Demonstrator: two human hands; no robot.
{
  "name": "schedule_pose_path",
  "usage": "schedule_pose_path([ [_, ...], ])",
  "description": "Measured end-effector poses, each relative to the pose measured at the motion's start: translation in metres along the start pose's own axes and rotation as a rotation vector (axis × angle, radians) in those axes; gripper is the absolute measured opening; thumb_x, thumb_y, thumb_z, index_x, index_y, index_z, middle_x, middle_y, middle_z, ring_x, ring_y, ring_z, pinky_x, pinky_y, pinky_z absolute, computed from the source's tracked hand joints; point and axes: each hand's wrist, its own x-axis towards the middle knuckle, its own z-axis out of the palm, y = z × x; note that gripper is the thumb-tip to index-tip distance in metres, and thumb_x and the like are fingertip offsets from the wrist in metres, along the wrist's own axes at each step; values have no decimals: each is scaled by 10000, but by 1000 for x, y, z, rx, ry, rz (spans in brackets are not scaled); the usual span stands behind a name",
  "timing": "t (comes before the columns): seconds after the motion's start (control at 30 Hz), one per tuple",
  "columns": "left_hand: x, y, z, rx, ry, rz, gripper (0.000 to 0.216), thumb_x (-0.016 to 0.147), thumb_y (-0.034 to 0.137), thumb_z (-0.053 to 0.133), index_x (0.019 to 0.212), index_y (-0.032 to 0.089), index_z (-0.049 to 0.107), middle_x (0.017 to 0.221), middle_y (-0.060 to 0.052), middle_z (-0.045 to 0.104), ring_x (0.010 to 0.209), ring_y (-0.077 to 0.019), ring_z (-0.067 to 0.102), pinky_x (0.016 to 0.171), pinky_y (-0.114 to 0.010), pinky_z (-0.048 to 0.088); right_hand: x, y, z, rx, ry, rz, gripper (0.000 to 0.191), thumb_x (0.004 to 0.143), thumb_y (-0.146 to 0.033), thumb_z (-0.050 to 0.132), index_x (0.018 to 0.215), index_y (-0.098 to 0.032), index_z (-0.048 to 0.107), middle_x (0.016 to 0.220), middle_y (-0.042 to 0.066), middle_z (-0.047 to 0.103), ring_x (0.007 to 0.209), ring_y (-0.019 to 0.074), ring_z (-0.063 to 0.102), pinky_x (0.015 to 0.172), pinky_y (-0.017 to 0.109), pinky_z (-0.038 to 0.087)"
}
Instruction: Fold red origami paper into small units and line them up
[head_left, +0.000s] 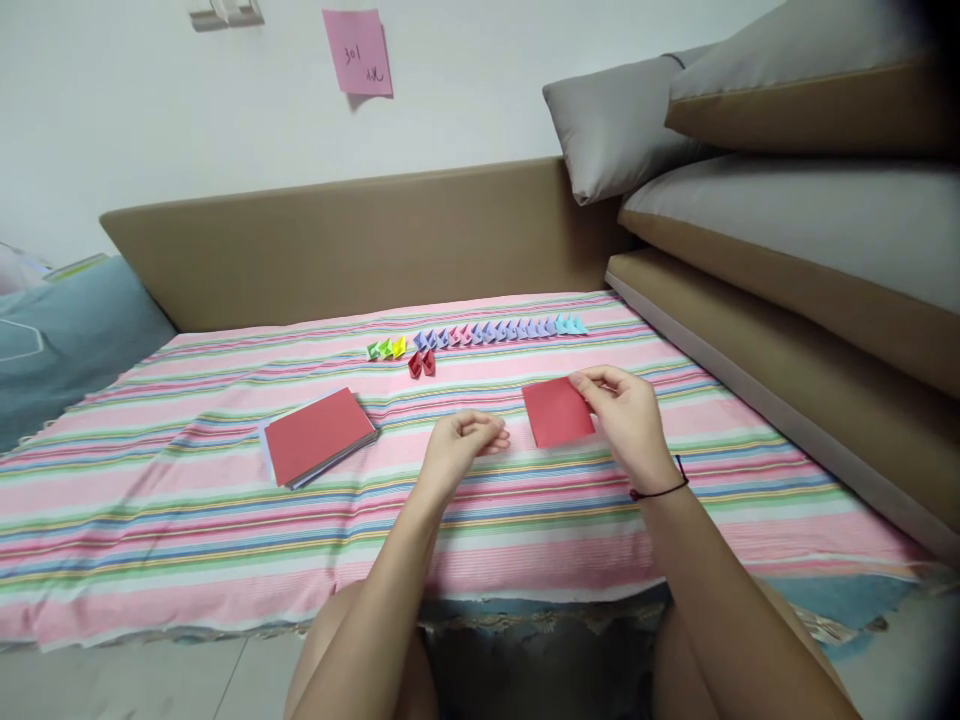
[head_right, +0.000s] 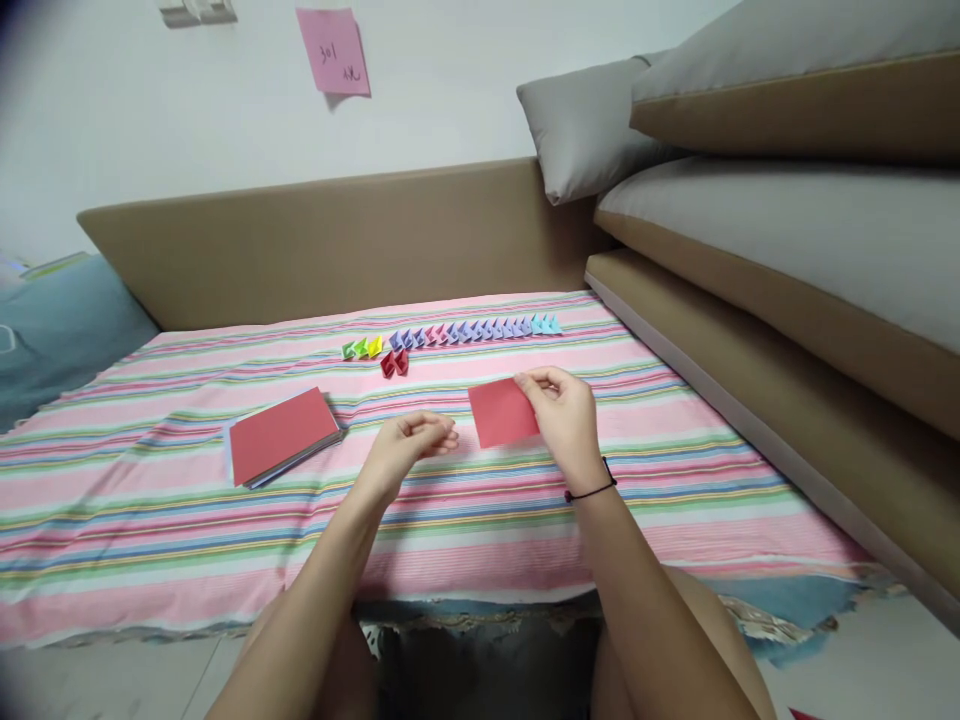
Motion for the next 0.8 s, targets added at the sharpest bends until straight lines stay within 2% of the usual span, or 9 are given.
schedule_pose_path([
  [0.1, -2, 5, -1, -1, -27, 72, 356, 716, 429, 676, 912, 132, 650, 841, -75, 704, 746, -158, 668, 674, -247, 527, -8, -5, 10, -48, -234, 27, 226, 719, -389, 679, 726, -164, 679, 746, 47, 693, 677, 176, 624, 588, 267, 460],
  [0.2, -4, 6, 1, 73, -130, 86, 415, 649, 368, 748, 963, 145, 595, 687, -33, 691, 650, -162, 657, 608, -253, 515, -16, -10, 19, -81, -357, 14, 219, 755, -380, 647, 752, -163, 679, 778, 59, 696, 706, 189, 640, 590, 269, 475],
  [0.27, -4, 5, 0, 87, -116, 77, 427, 625, 348, 768, 942, 153, 559, 570, -5, 664, 565, -162, 641, 575, -255, 501, -18, -13, 18, -78, -426, -9, 229, 771, -359, 635, 906, -181, 684, 968, 76, 690, 757, 186, 652, 621, 275, 505],
  [0.33, -4, 5, -2, 50, -72, 82, 419, 637, 349, 760, 936, 164, 533, 564, -4, 669, 557, -163, 643, 582, -258, 497, -16, -17, 12, -58, -543, -37, 416, 726, -316, 694, 1129, -245, 621, 1252, 81, 575, 867, 186, 654, 682, 284, 535],
  [0.37, -4, 5, -3, 24, -53, 96, 420, 647, 347, 753, 951, 170, 524, 579, -5, 676, 568, -162, 646, 591, -256, 497, -15, -19, 8, -50, -620, -48, 540, 668, -283, 749, 1185, -277, 590, 1346, 76, 497, 956, 199, 638, 732, 290, 542],
  [0.43, -4, 8, -6, -13, -35, 138, 441, 668, 336, 739, 1015, 184, 514, 646, -10, 696, 604, -155, 652, 603, -244, 495, -13, -22, 0, -6, -739, -54, 555, 622, -249, 789, 1149, -286, 619, 1381, 70, 459, 1098, 228, 586, 837, 317, 532],
  [0.53, -5, 12, -7, -26, -67, 205, 506, 686, 307, 728, 1139, 203, 527, 945, -69, 715, 788, -182, 674, 654, -250, 512, -10, -25, -6, 14, -752, -89, 357, 672, -276, 760, 1023, -256, 695, 1279, 78, 557, 1162, 251, 550, 938, 379, 491],
  [0.63, -6, 13, -5, -5, -116, 240, 422, 713, 291, 704, 1109, 175, 615, 1235, -114, 610, 974, -226, 644, 742, -268, 520, -9, -25, -9, -1, -723, -101, 309, 692, -312, 748, 993, -250, 714, 1228, 80, 595, 1148, 257, 561, 962, 418, 479],
  [0.8, -10, 18, 0, 0, -89, 282, 362, 731, 282, 694, 1075, 172, 661, 1223, -100, 625, 964, -232, 651, 761, -276, 525, -7, -27, -13, 15, -696, -116, 303, 688, -323, 756, 980, -251, 719, 1205, 76, 608, 1114, 247, 586, 958, 418, 493],
])
